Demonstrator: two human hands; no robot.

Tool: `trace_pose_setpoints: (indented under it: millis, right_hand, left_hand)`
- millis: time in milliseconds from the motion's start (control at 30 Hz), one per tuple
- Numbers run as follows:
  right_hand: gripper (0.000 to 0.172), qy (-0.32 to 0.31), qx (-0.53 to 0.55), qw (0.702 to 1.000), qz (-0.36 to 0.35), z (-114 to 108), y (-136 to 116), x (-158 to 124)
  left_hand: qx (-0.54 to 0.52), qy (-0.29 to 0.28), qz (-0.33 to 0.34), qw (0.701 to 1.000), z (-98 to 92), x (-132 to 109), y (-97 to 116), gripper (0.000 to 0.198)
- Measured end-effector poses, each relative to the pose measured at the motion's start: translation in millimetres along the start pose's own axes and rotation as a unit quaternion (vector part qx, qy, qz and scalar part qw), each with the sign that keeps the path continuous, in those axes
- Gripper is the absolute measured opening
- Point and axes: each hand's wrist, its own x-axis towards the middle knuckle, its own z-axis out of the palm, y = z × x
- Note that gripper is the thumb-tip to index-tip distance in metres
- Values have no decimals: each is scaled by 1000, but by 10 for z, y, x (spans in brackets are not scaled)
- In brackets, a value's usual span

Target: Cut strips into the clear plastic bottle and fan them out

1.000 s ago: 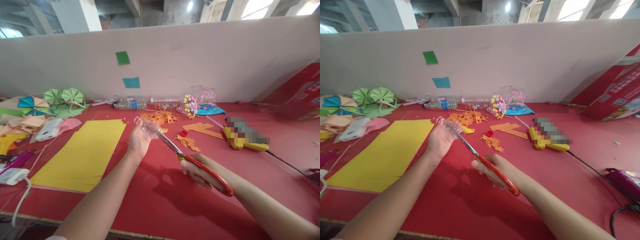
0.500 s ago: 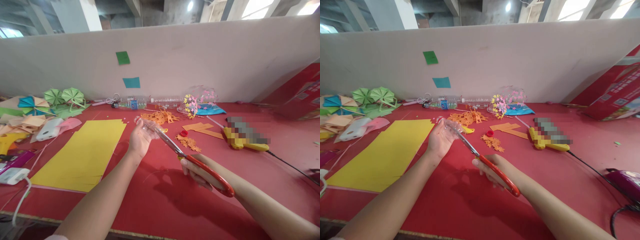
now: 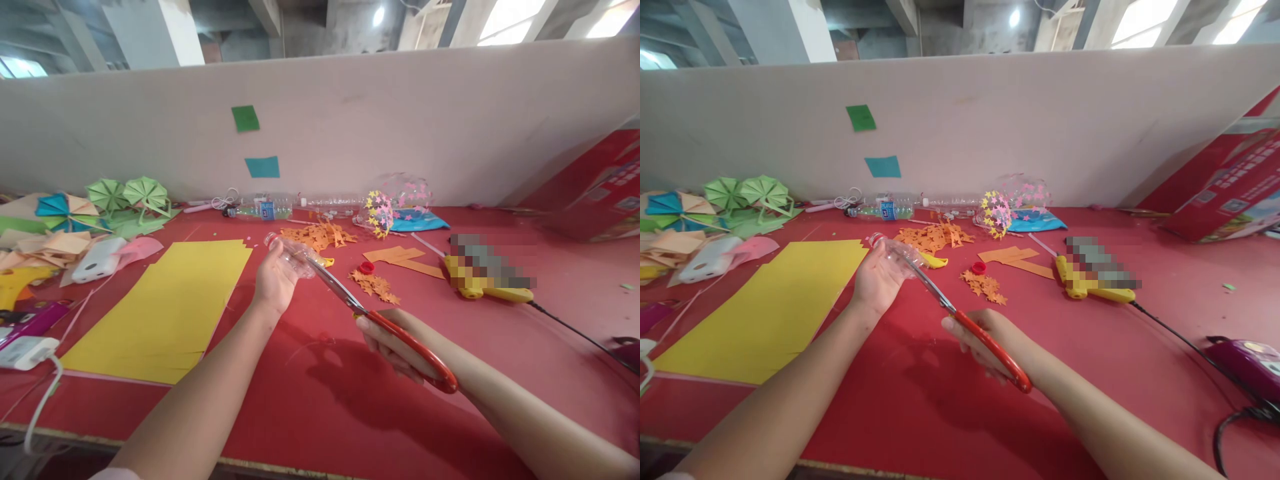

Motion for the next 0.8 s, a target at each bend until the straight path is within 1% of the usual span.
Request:
trace_pose_setpoints:
  millis: [133, 300, 400, 567, 667, 733, 800]
  right_hand:
    - [57, -19, -4, 1000, -23, -23, 69, 24]
    - [56, -10, -1, 1000, -18, -30, 79, 45]
    - [54, -4, -1, 1000, -5, -12, 58, 45]
    - [50, 26, -15, 1000, 2, 30, 17, 27]
    - [47, 31, -30, 999, 32, 44, 15, 32]
    - [47, 23, -15, 999, 25, 45, 32, 44]
    - [50, 10, 5, 1000, 2, 38, 56, 57]
  left_hand:
    - [15, 1, 2, 1000, 15, -17, -10, 14]
    - [27, -15, -9, 999, 26, -47, -47, 19]
    - [20, -11, -6, 1000, 26, -50, -51, 19]
    - [16, -10, -6, 1000, 36, -48, -38, 19]
    - [11, -4, -6, 1000, 45, -50, -25, 16]
    - [11, -1, -8, 1000, 47, -50, -15, 15]
    - [11, 1, -8, 1000, 47, -49, -11, 15]
